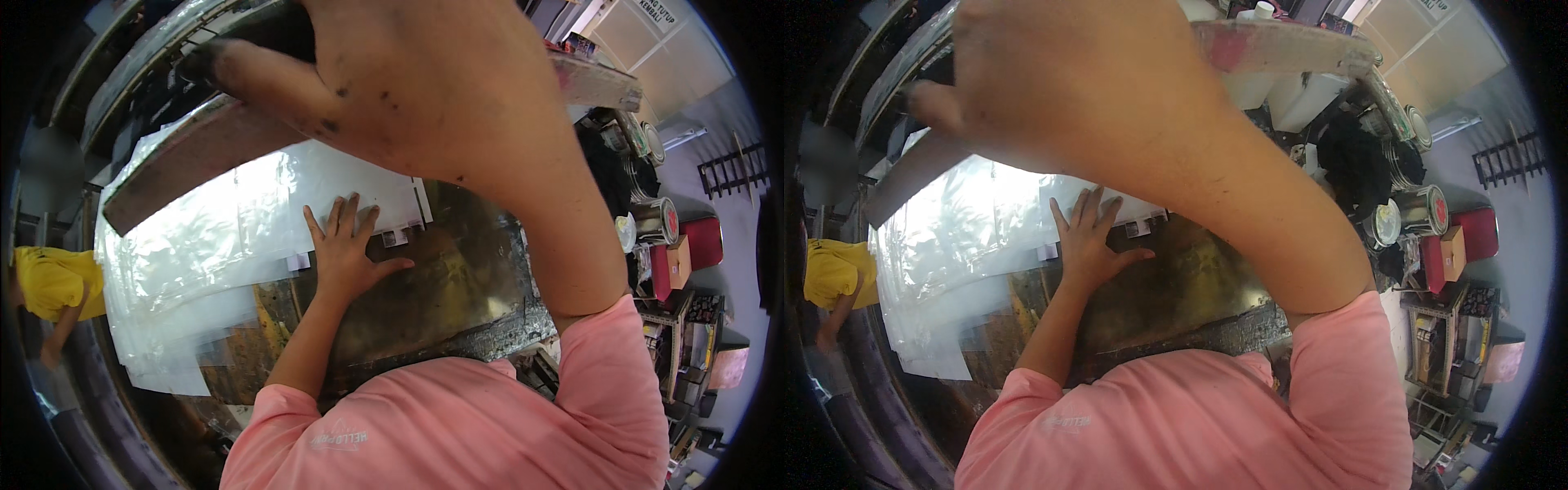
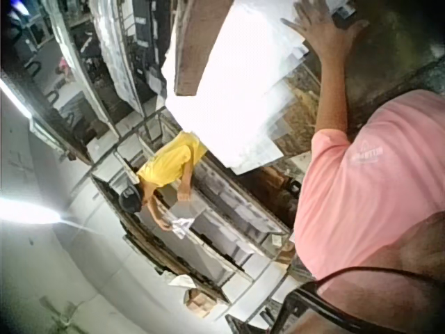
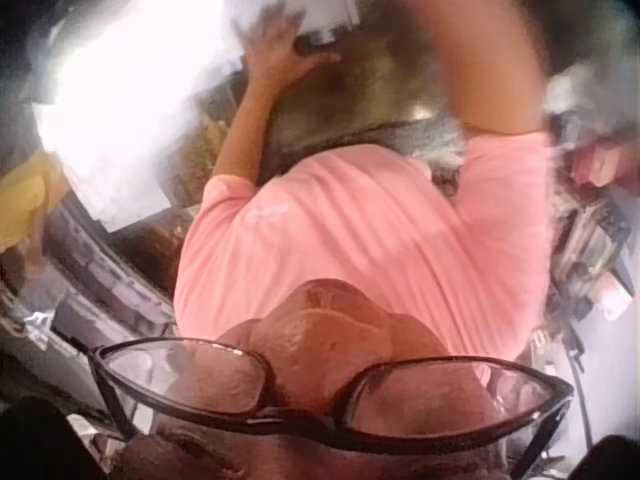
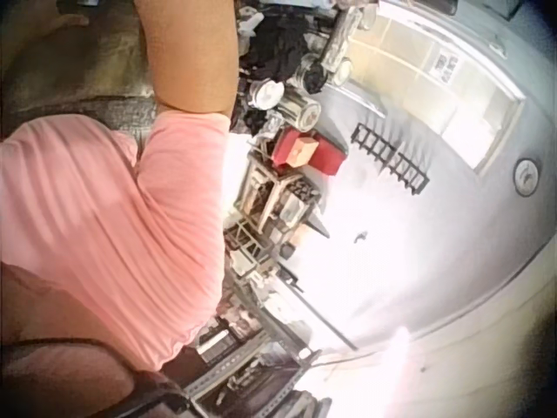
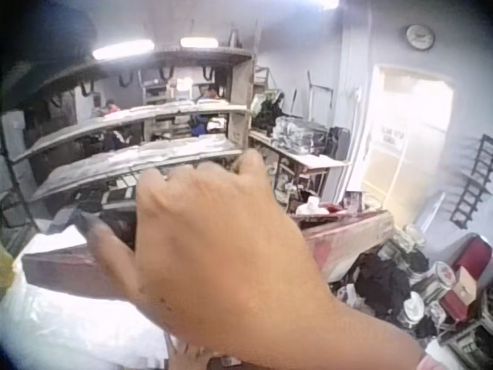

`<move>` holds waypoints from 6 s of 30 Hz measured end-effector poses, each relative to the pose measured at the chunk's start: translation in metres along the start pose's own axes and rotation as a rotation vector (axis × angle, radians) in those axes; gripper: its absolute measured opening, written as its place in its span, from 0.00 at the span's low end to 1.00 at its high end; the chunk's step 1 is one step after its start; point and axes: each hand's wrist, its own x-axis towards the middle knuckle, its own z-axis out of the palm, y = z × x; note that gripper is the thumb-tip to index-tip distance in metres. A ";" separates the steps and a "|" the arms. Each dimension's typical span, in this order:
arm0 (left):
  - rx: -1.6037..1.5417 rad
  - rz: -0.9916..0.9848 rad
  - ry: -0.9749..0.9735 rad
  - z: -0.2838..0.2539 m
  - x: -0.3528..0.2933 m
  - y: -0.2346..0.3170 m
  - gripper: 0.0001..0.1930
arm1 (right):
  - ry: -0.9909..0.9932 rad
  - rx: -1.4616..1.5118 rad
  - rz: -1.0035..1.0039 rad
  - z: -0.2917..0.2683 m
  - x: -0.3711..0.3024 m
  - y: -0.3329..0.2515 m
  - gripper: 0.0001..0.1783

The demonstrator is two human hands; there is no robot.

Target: The person performs screen printing on plastic sheets, using a squeegee to spread ink across a screen and then lifting the frame to reveal the printed design.

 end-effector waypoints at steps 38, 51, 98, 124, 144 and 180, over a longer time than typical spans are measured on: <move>-0.199 -0.597 0.071 -0.064 -0.130 -0.041 0.58 | -0.425 -0.118 0.002 0.194 -0.159 -0.009 0.13; -0.151 -0.501 0.243 -0.064 -0.139 -0.047 0.58 | -0.414 -0.073 0.039 0.311 -0.008 0.121 0.21; 0.492 -1.109 0.481 -0.226 -0.257 -0.262 0.39 | 0.072 -0.097 0.079 0.011 0.011 0.000 0.19; 0.260 -0.465 -0.051 -0.097 -0.085 -0.235 0.29 | 0.159 -0.106 0.000 0.023 0.006 0.000 0.22; -0.004 -0.017 0.002 0.010 0.001 0.025 0.61 | 0.137 -0.128 0.011 0.027 -0.002 0.001 0.22; -0.235 -0.493 0.276 -0.057 -0.130 -0.045 0.60 | -0.180 -0.101 0.035 0.228 -0.079 0.070 0.31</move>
